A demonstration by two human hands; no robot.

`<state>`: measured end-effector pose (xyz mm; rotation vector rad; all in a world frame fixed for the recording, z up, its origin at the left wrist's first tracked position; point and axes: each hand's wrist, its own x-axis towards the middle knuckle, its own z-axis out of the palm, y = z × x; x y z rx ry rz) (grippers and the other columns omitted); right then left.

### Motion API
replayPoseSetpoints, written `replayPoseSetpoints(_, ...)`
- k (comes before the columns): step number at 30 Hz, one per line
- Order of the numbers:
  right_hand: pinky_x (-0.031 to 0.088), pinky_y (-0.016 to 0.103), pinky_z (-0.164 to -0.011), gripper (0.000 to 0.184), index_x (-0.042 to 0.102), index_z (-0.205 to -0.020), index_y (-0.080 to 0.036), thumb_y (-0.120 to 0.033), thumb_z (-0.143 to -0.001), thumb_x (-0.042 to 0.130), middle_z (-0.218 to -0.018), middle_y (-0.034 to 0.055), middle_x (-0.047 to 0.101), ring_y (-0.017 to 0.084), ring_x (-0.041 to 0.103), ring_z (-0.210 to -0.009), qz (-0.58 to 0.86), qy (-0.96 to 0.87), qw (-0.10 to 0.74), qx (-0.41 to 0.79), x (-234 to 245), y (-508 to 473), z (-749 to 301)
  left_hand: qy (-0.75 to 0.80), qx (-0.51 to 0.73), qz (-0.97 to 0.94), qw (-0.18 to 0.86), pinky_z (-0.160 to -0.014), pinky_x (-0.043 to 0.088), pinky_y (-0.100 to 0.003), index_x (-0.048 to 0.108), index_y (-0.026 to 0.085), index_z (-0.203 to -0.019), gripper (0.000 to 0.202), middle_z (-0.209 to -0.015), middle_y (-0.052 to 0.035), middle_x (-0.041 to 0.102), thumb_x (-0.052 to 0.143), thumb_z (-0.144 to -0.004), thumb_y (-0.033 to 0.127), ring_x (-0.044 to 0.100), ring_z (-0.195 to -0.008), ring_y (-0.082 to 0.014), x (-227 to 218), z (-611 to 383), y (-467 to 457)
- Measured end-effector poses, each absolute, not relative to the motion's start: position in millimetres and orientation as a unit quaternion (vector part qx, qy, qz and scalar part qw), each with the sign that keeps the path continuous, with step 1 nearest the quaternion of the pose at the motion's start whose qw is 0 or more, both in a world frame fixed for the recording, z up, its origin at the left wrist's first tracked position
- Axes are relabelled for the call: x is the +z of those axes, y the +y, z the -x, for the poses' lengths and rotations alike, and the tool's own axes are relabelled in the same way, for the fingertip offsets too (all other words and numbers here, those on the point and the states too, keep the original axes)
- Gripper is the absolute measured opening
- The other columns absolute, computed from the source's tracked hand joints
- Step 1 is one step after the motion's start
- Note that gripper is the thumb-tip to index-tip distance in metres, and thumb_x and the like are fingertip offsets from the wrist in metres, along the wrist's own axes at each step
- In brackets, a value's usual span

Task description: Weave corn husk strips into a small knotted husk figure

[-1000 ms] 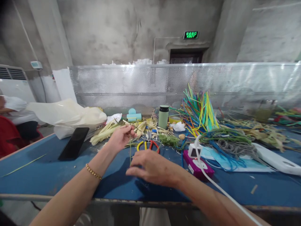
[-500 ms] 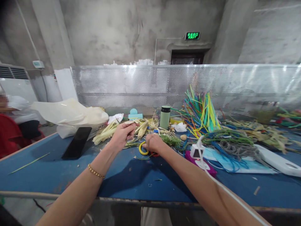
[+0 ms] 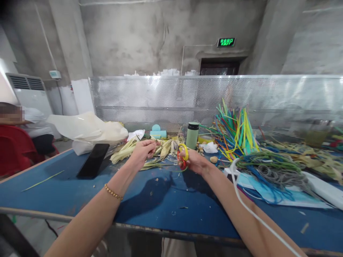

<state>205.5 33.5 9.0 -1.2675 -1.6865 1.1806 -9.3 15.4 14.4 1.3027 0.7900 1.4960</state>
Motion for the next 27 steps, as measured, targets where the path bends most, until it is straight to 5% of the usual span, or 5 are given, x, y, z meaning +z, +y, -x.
replayPoseSetpoints(3, 0.057, 0.029, -0.071, 0.015, 0.055, -0.083, -0.016, -0.017, -0.07, 0.062, -0.082, 0.0072, 0.067, 0.015, 0.067, -0.072, 0.373, -0.58, 0.422, 0.588, 8.4, 27.8, -205.3, 0.365, 0.626, -0.529, 0.442, -0.041, 0.017, -0.02, 0.067, 0.009, -0.072, 0.013, -0.049, 0.0036, 0.047, 0.064, -0.068, 0.02, 0.031, -0.039, -0.0032, 12.7, 13.2, 20.3)
replayPoseSetpoints(6, 0.056, 0.031, -0.079, 0.028, 0.057, -0.094, -0.017, -0.016, -0.067, 0.064, -0.094, 0.0086, 0.069, 0.019, 0.068, -0.087, 0.326, -0.596, 0.454, 0.577, 5.3, 27.3, -204.0, 0.396, 0.638, -0.524, 0.402, -0.041, 0.02, -0.02, 0.068, 0.009, -0.069, 0.012, -0.05, 0.003, 0.049, 0.063, -0.067, 0.02, 0.033, -0.039, -0.0035, 12.2, 18.0, 25.4)
replayPoseSetpoints(15, 0.052, 0.027, -0.059, 0.042, 0.05, -0.1, -0.02, -0.033, -0.068, 0.074, -0.08, 0.002, 0.064, 0.019, 0.064, -0.074, 0.343, -0.663, 0.52, 0.414, 16.0, 21.3, -194.0, 0.419, 0.641, -0.518, 0.381, -0.042, 0.028, -0.02, 0.067, 0.011, -0.067, 0.012, -0.058, 0.0002, 0.058, 0.065, -0.063, 0.021, 0.041, -0.042, -0.0052, 15.4, 23.2, 25.0)
replayPoseSetpoints(22, 0.052, 0.027, -0.072, 0.049, 0.062, -0.11, -0.017, -0.032, -0.065, 0.073, -0.09, 0.0029, 0.062, 0.017, 0.064, -0.083, 0.359, -0.772, 0.438, 0.288, 15.0, 18.0, -191.5, 0.421, 0.651, -0.531, 0.343, -0.049, 0.033, -0.02, 0.067, 0.011, -0.062, 0.013, -0.06, -0.0025, 0.062, 0.064, -0.063, 0.023, 0.046, -0.05, -0.0076, 12.8, 30.6, 34.1)
replayPoseSetpoints(27, 0.043, 0.02, -0.044, 0.047, 0.065, -0.114, -0.014, -0.032, -0.07, 0.067, -0.066, -0.0023, 0.056, 0.009, 0.053, -0.05, 0.396, -0.775, 0.347, 0.348, 18.4, 7.3, -185.0, 0.42, 0.661, -0.532, 0.322, -0.055, 0.035, -0.021, 0.07, 0.012, -0.064, 0.013, -0.06, -0.0031, 0.063, 0.064, -0.064, 0.024, 0.05, -0.058, -0.0105, 18.3, 33.4, 30.2)
